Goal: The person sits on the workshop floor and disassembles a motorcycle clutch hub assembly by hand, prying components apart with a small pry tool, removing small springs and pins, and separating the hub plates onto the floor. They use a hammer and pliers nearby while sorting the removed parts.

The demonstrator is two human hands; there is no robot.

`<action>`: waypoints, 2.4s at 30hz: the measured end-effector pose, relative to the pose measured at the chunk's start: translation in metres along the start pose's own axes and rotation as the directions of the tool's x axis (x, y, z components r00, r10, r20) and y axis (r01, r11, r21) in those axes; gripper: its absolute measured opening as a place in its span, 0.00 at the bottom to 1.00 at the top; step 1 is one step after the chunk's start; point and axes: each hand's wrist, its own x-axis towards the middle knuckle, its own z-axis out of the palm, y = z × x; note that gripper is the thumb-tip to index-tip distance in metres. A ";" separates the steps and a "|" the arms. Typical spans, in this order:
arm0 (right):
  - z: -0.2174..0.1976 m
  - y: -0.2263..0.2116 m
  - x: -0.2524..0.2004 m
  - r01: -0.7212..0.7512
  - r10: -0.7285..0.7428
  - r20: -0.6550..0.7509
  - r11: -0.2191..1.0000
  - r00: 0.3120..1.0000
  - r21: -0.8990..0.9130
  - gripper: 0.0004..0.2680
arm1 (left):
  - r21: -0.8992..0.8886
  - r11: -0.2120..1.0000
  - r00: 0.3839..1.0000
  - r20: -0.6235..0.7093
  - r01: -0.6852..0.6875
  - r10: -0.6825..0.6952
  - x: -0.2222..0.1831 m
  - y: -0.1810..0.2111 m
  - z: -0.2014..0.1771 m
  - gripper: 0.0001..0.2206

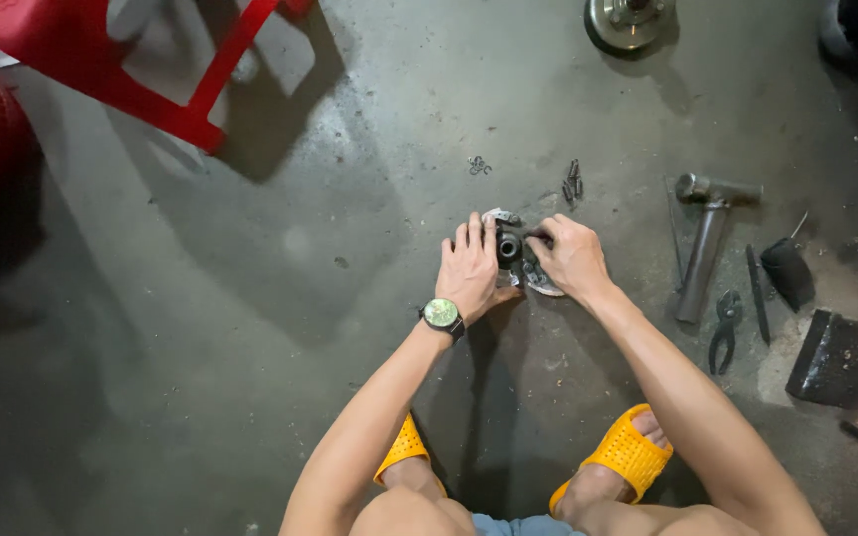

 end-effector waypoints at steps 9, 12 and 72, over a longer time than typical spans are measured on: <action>-0.030 -0.029 -0.033 0.068 -0.065 0.024 0.981 0.998 -0.179 0.27 | -0.040 0.999 0.999 0.031 0.007 -0.006 0.001 0.001 -0.006 0.57; -0.048 -0.036 -0.039 0.092 -0.091 0.021 0.917 0.996 -0.387 0.31 | -0.031 1.000 1.000 0.013 -0.002 0.002 0.002 0.002 0.000 0.56; -0.007 -0.007 -0.050 -0.515 0.500 0.125 0.825 0.857 0.233 0.10 | 0.104 0.952 0.955 0.106 -0.287 0.276 0.025 -0.008 -0.028 0.52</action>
